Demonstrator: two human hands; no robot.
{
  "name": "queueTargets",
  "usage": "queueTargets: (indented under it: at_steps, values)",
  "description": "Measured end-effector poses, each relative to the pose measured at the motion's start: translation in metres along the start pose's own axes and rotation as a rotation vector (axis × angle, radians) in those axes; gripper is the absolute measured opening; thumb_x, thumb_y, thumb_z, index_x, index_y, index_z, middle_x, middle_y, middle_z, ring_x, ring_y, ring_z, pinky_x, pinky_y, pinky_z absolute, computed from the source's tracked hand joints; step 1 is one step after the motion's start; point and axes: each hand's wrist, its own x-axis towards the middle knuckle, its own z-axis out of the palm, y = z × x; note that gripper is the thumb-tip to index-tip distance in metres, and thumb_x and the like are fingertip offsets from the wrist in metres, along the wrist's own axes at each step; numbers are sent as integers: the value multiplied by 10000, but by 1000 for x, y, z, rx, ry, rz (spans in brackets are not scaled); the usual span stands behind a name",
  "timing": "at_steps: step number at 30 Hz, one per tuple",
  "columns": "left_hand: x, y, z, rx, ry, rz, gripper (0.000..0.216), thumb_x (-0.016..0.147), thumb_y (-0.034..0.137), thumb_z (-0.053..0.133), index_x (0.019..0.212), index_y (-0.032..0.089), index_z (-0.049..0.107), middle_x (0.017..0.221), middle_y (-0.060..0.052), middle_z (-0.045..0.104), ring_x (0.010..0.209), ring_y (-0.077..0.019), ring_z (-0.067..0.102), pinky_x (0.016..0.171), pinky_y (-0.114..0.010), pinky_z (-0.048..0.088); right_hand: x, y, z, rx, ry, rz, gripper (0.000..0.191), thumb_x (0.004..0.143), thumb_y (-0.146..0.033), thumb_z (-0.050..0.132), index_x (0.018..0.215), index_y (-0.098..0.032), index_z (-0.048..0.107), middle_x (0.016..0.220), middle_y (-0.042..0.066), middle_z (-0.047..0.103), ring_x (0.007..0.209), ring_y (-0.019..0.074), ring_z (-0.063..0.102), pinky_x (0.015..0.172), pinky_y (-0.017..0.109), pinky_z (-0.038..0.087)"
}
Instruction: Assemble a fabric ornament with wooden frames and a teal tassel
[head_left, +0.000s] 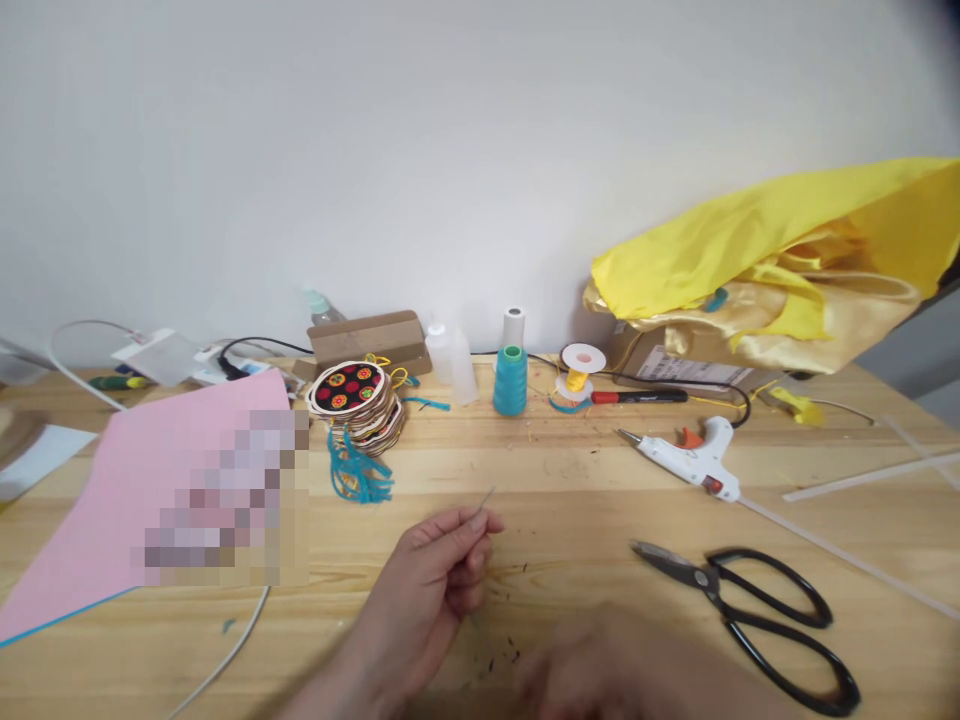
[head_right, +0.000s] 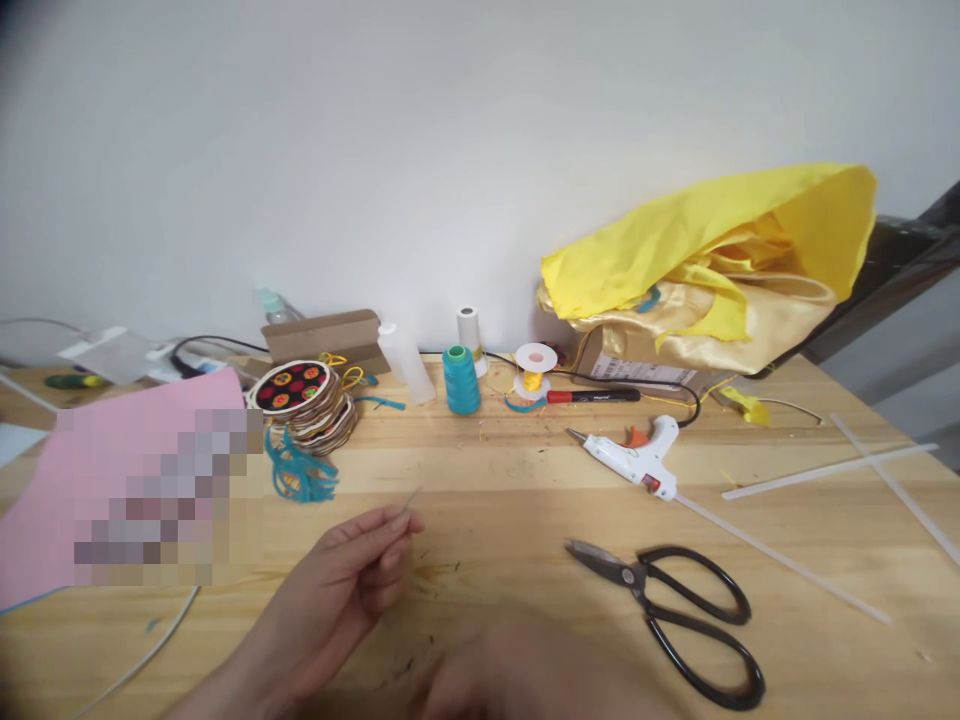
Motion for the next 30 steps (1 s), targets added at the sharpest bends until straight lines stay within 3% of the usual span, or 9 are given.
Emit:
queueTargets:
  at_steps: [3,5,10,13,18,26,30]
  values:
    - [-2,2,2,36,22,30,249,635,318,768,726,103,681,465,72,416,425,-20,243,406,-168,145,8,7,-20,-49,323,126,256,903,-243,435,906,-193,687,966,57,676,915,181,610,822,300,459]
    - [-5,2,5,66,33,41,258,623,331,769,723,109,683,460,75,402,427,-25,248,405,-170,148,22,10,-27,-11,437,223,254,885,-273,461,882,-189,701,887,49,689,837,179,613,770,293,454]
    - [-8,1,12,181,9,79,269,616,353,749,559,140,595,434,79,355,427,-43,224,395,-185,151,59,10,-12,460,208,200,240,844,-338,530,858,-180,710,795,8,696,753,141,600,705,241,443]
    - [-9,-1,13,249,7,106,304,611,390,735,530,148,572,428,78,340,426,-49,222,393,-192,149,71,13,-1,595,298,306,249,764,-361,633,898,-160,693,714,-9,657,585,85,517,577,206,404]
    - [-9,-2,12,300,11,111,277,620,399,720,628,131,653,447,78,342,426,-47,229,395,-185,152,76,18,1,679,399,347,186,739,-309,628,653,-144,623,571,-30,580,438,40,374,439,187,292]
    - [-8,-3,12,210,32,56,366,582,463,759,689,130,650,458,92,354,403,-31,215,374,-169,170,83,19,-2,516,408,351,183,749,-286,585,636,-148,625,574,-21,594,453,61,397,466,208,308]
    - [-6,-4,11,202,89,72,385,554,463,777,702,125,667,435,102,343,386,-25,219,369,-168,179,62,18,-19,-14,568,334,314,861,-312,438,675,-160,640,670,34,631,636,146,554,612,267,407]
